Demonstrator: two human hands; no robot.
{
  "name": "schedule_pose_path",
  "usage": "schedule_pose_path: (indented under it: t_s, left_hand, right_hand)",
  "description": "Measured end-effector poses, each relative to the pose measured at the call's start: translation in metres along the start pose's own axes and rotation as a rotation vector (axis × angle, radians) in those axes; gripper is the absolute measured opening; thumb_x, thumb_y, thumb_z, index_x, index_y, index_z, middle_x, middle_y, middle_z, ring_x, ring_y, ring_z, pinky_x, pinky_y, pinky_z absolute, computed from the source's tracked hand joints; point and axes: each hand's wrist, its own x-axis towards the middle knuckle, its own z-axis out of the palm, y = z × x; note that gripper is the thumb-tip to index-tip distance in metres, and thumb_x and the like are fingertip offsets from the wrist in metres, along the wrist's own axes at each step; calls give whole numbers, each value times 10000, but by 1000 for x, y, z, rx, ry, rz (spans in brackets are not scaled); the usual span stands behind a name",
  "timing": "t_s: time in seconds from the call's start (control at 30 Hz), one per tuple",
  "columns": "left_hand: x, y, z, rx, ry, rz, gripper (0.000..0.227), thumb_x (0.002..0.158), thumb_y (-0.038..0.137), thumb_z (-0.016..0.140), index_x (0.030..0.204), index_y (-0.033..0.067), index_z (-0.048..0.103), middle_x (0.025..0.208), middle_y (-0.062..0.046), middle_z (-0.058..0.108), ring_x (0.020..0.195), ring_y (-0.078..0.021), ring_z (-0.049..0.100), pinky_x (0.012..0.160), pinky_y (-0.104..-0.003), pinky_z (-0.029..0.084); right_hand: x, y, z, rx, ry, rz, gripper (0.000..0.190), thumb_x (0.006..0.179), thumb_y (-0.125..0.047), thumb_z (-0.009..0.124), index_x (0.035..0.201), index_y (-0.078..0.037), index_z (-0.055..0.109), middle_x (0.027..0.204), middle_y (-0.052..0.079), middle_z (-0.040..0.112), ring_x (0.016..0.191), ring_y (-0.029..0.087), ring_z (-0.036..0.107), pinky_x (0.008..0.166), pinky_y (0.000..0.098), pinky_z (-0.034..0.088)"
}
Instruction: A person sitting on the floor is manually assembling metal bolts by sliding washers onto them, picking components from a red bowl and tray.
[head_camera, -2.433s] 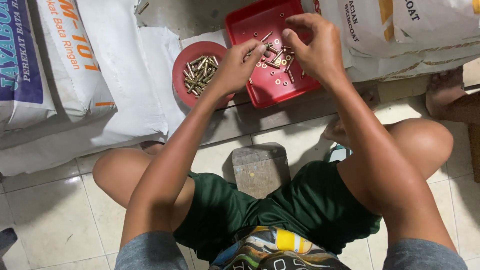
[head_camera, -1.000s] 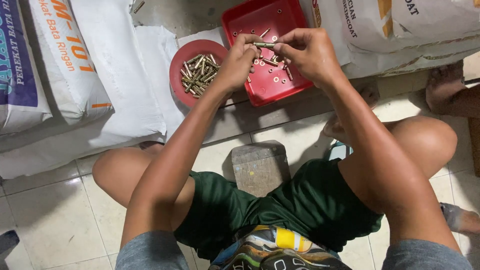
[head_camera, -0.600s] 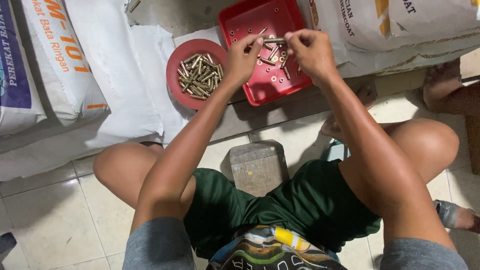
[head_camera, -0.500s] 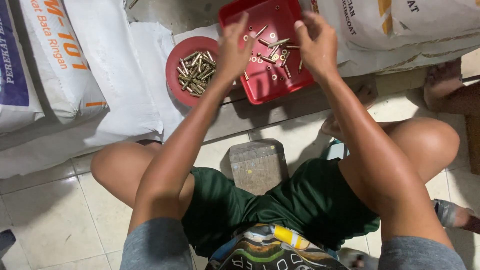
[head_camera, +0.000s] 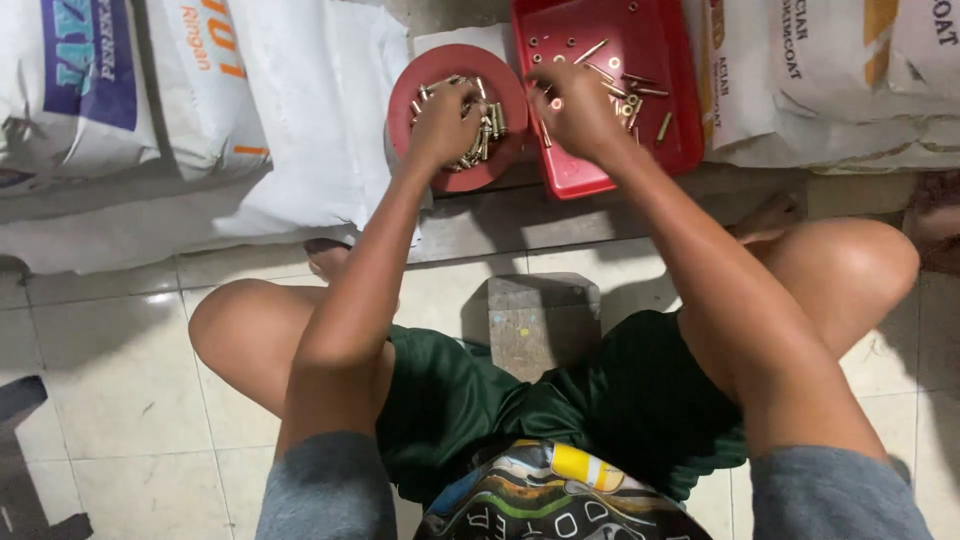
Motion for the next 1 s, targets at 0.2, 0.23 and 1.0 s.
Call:
schedule_pose_path:
  t_s: [0.2, 0.23, 1.0]
  left_hand:
    - [-14, -82, 52, 470, -321, -183, 429, 957, 347, 667, 1340, 159, 628, 1246, -154, 602, 1188, -432, 606, 915, -666, 515]
    - [-19, -82, 51, 472, -314, -195, 429, 957, 347, 667, 1340, 159, 628, 1246, -154, 602, 1188, -432, 606, 915, -666, 515]
    - [-36, -40, 20, 466, -362, -138, 390, 1038, 236, 579, 1395, 77, 563, 1272, -178, 537, 1261, -464, 511, 990, -660, 465]
  right_hand:
    - [-21, 45, 118, -259, -352, 109, 184, 905, -215, 731, 1066, -127, 745, 1068, 109, 717, 860, 409, 737, 740, 541, 628]
    - [-21, 48, 122, -254, -357, 97, 184, 905, -215, 731, 1066, -127, 745, 1068, 109, 717, 860, 409, 737, 740, 541, 628]
    - [-29, 67, 164, -516, -214, -101, 215, 788, -141, 693, 985, -196, 756, 914, 68, 670, 858, 332, 647, 643, 421, 506]
